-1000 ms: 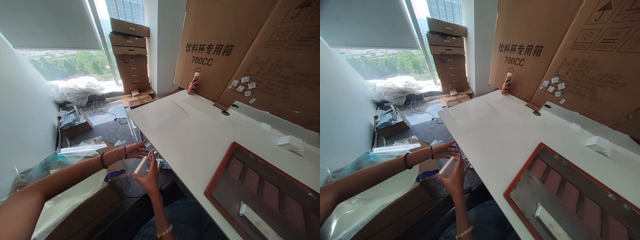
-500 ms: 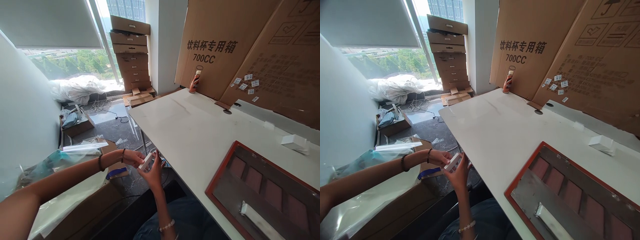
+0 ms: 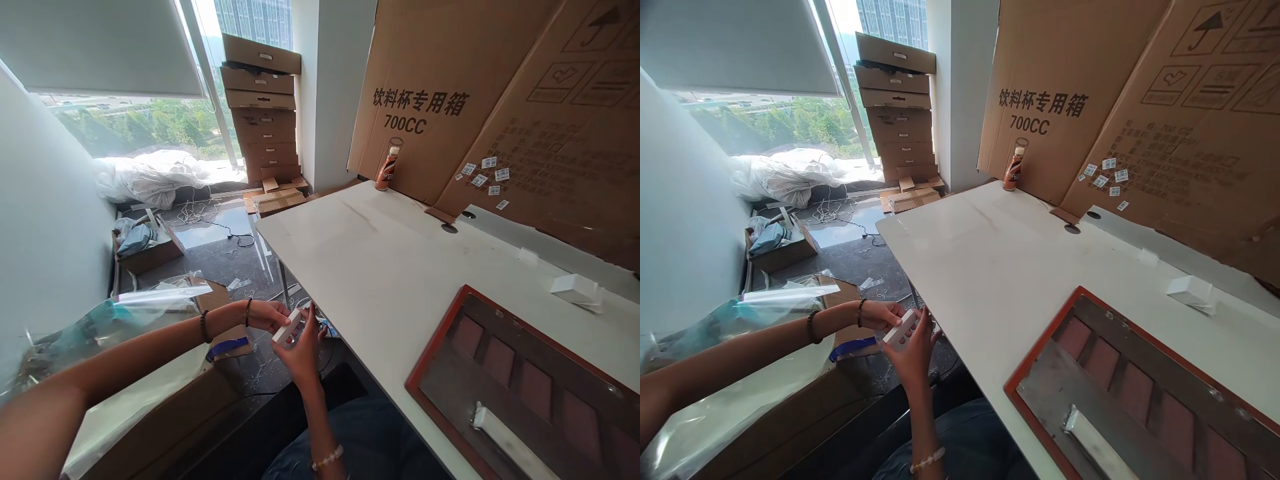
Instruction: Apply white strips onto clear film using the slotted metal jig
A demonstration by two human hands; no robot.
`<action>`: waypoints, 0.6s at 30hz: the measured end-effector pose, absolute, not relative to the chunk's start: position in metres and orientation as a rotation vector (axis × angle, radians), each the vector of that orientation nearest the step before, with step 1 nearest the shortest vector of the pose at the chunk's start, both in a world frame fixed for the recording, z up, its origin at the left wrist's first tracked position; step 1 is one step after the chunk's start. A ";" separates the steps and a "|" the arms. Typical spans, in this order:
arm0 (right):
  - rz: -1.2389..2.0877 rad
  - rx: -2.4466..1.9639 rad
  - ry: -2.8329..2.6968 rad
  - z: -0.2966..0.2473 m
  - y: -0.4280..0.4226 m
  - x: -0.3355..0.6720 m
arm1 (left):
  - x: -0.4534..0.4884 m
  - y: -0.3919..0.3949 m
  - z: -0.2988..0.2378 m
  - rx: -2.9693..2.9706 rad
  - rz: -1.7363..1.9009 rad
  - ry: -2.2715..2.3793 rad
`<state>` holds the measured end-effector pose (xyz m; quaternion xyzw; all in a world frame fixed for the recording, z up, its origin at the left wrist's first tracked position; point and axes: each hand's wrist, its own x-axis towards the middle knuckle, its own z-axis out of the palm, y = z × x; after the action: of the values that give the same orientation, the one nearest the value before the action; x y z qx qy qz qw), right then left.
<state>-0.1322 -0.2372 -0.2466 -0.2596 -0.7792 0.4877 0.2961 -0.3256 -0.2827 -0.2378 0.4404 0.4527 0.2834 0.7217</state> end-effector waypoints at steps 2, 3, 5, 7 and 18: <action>1.273 -0.677 -2.065 -0.245 -0.238 -0.132 | -0.325 -0.281 -0.239 0.916 0.635 1.013; 1.264 -0.667 -2.058 -0.244 -0.238 -0.132 | -0.325 -0.280 -0.239 0.894 0.639 1.022; 1.267 -0.650 -2.041 -0.244 -0.239 -0.131 | -0.326 -0.276 -0.239 0.858 0.644 1.043; 1.288 -0.634 -2.036 -0.243 -0.241 -0.128 | -0.329 -0.270 -0.238 0.835 0.662 1.071; 1.294 -0.597 -2.037 -0.237 -0.242 -0.122 | -0.323 -0.289 -0.225 0.968 0.594 1.036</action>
<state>-0.1216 -0.2417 -0.2372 -0.2273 -0.7758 0.4929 0.3218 -0.3228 -0.2892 -0.2251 0.4379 0.4684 0.2686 0.7188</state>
